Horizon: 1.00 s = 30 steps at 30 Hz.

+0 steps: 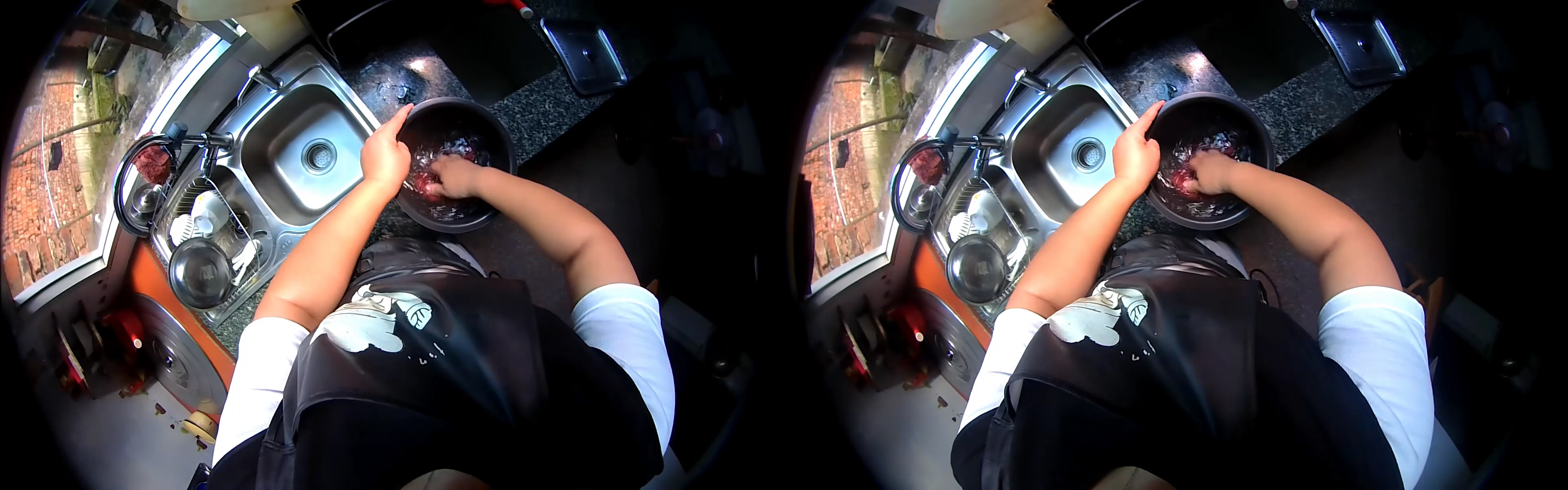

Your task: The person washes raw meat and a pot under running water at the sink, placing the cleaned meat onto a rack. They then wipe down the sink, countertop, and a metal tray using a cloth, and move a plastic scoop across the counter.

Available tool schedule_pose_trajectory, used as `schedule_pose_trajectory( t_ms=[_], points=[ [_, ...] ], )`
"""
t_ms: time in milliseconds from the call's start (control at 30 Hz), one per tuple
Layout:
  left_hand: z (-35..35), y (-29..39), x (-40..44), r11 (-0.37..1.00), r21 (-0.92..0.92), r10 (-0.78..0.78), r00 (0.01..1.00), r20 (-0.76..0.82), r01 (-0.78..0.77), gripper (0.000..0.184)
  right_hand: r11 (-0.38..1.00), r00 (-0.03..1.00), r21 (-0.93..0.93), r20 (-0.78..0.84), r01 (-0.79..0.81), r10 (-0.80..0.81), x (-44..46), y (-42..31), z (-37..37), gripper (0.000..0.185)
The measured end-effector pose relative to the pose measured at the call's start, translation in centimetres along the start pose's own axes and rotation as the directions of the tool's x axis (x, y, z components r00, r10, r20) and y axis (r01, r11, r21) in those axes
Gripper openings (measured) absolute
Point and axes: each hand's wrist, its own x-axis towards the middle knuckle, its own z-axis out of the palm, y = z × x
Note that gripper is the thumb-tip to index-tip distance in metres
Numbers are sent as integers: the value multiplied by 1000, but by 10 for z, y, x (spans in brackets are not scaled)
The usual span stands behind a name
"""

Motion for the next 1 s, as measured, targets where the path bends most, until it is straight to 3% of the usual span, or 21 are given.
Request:
schedule_pose_trajectory(
  t_ms=[67,100,167,200,233,300,433,500,533,567,700,733,800,867,900,933,1000],
  points=[
    [0,0,-1,1000,-3,-15,1000,13,15,67,998,997,-12,34,69,-69,1,-10,9,61],
    [0,0,-1,1000,-3,-23,1000,17,24,67,991,987,-13,-83,137,-137,0,-13,14,62],
    [-3,2,-1,999,-11,-35,998,50,36,67,976,981,-109,-38,187,-192,14,-12,9,61],
    [-5,3,-1,999,-15,-40,997,64,41,67,976,985,-157,-48,154,-163,18,-13,3,57],
    [-4,1,-1,999,-27,-31,998,53,33,67,961,959,-220,-193,166,-210,16,-14,-3,54],
    [0,-3,-2,999,-49,-17,999,30,19,67,965,950,-256,-283,62,-136,25,-7,-9,52],
    [-1,-1,-4,996,-37,-79,996,31,80,67,955,984,-262,-150,-138,101,9,4,-15,40],
    [1,-2,-4,996,-57,-74,997,7,74,67,940,987,-305,3,-153,161,-3,-2,-16,46],
    [1,-3,-4,994,-70,-86,996,3,86,67,950,987,-297,94,-95,128,-12,-6,-19,64],
    [2,-3,-5,992,-83,-99,995,-1,99,66,968,983,-222,117,-114,143,-13,-7,-11,73],
    [5,-6,-5,992,-83,-95,995,-16,93,56,969,969,212,236,-127,76,-5,-29,5,62],
    [5,-5,-5,992,-88,-91,996,-20,89,53,954,993,300,114,-13,-23,3,-32,17,51],
    [3,-4,-6,991,-97,-90,996,-23,87,46,795,1000,607,6,0,-5,16,-38,26,47],
    [4,-4,-5,990,-105,-90,996,-15,88,38,510,997,859,-3,-35,74,21,-55,17,41],
    [6,-5,-4,988,-120,-97,995,-11,95,36,343,980,932,-166,119,111,19,-68,8,35],
    [7,-7,-3,986,-134,-103,995,-7,101,34,113,959,986,-150,125,242,14,-82,-14,35],
    [8,-9,-4,985,-124,-120,993,-7,118,34,-207,909,961,-84,181,408,24,-82,-27,38]
  ],
)
